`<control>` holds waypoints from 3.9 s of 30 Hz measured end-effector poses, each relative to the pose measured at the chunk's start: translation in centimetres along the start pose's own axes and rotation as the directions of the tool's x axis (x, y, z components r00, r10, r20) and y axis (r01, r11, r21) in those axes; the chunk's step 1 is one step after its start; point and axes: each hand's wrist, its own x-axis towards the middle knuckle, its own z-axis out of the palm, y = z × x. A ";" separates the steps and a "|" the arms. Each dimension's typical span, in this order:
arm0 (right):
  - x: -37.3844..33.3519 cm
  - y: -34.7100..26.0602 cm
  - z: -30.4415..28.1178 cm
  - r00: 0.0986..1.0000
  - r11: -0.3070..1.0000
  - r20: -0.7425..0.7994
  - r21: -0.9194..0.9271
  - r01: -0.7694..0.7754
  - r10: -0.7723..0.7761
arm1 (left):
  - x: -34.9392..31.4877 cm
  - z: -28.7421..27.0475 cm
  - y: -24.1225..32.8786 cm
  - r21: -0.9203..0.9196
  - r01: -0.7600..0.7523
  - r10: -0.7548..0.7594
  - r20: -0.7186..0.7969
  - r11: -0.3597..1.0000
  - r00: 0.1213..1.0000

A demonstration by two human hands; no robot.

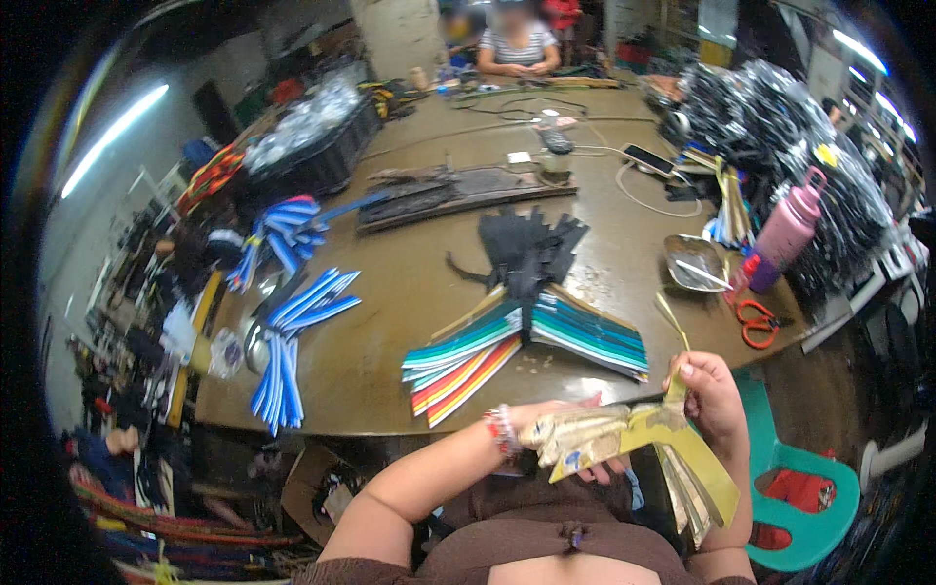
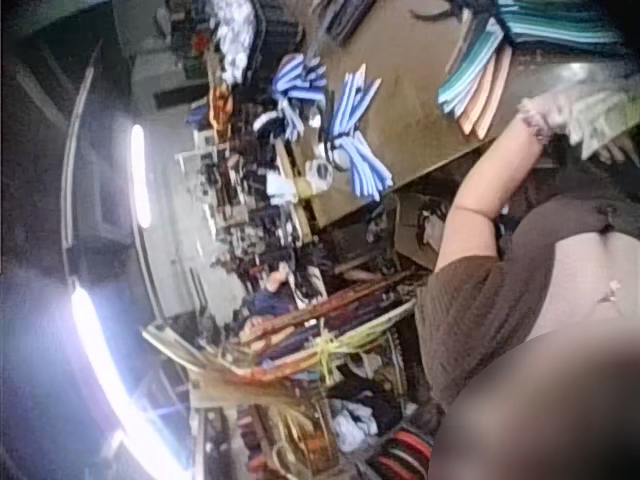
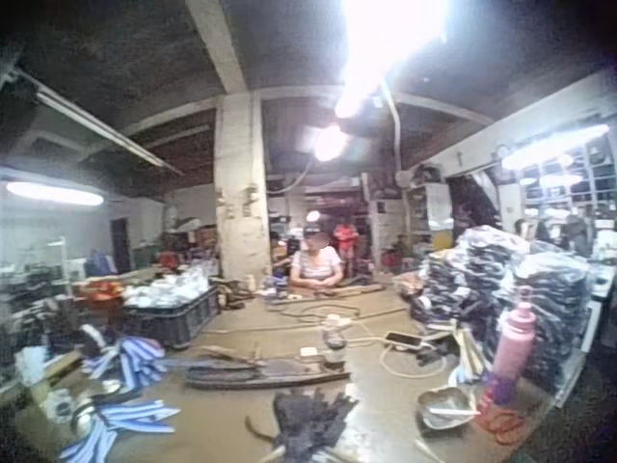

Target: The person assembles a decorative bow by attaching colored ribbons to a black plastic frame using a white marker-like tool. They then gather multiple completed bows and tie them together with a yellow string.

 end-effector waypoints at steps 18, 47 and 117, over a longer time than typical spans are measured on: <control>-1.7 5.4 2.3 0.997 0.925 0.067 0.378 -0.051 0.028 | -1.0 4.0 0.6 0.385 -0.384 0.520 -0.367 0.840 0.771; 0.1 4.1 6.3 0.988 0.868 -0.033 -0.482 0.116 -0.151 | -2.2 5.0 1.0 0.661 -0.255 0.686 -0.545 0.705 0.483; -0.8 5.8 -2.5 0.937 0.994 -0.349 -0.093 -0.056 0.020 | -10.7 5.1 0.2 0.675 -0.287 0.717 -0.530 0.680 0.452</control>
